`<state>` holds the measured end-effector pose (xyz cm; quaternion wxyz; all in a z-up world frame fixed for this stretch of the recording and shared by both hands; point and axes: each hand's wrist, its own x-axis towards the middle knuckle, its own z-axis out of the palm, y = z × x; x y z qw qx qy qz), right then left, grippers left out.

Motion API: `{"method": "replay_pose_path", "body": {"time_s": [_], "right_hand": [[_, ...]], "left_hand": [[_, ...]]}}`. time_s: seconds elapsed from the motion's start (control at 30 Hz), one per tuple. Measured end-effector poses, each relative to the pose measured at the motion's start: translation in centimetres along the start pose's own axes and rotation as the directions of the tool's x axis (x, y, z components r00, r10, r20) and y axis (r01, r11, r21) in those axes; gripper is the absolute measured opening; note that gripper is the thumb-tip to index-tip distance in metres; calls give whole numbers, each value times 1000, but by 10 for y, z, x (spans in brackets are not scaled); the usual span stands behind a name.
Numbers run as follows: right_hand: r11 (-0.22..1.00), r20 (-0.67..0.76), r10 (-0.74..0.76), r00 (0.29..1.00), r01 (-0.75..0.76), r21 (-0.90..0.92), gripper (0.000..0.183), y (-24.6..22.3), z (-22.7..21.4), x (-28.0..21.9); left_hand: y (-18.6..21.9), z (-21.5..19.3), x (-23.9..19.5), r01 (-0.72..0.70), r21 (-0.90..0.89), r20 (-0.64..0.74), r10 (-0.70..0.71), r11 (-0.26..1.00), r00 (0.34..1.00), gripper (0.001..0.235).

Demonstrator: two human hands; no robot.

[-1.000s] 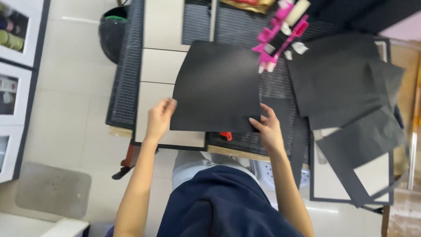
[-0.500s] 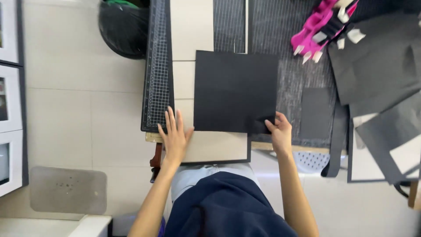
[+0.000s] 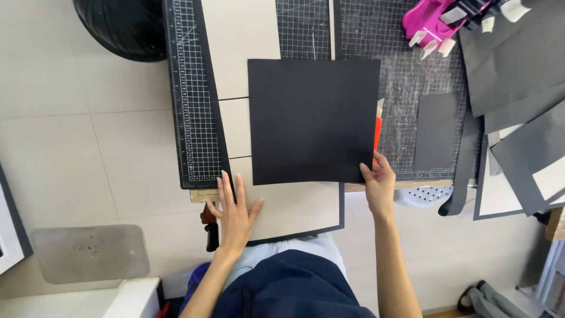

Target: The person is preparing black paper sheets by applying adhesive tape to the corners and then mounting them onto a white surface as part of a paper-based project.

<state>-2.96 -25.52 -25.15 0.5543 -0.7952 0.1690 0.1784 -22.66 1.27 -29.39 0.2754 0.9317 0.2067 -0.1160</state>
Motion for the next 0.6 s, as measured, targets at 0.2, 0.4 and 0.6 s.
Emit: {"method": "replay_pose_path", "body": {"time_s": [0.2, 0.4, 0.6], "right_hand": [[1000, -45, 5, 999, -7, -27, 40, 12, -6, 0], [755, -398, -656, 642, 536, -379, 28, -53, 5, -21], [99, 9, -992, 125, 823, -560, 19, -55, 102, 21]], "left_hand": [[5, -14, 4, 38, -81, 31, -35, 996, 999, 75], [42, -75, 62, -105, -498, -211, -3, 861, 978, 53], [58, -76, 163, -153, -976, -156, 9, -152, 988, 100]]}}
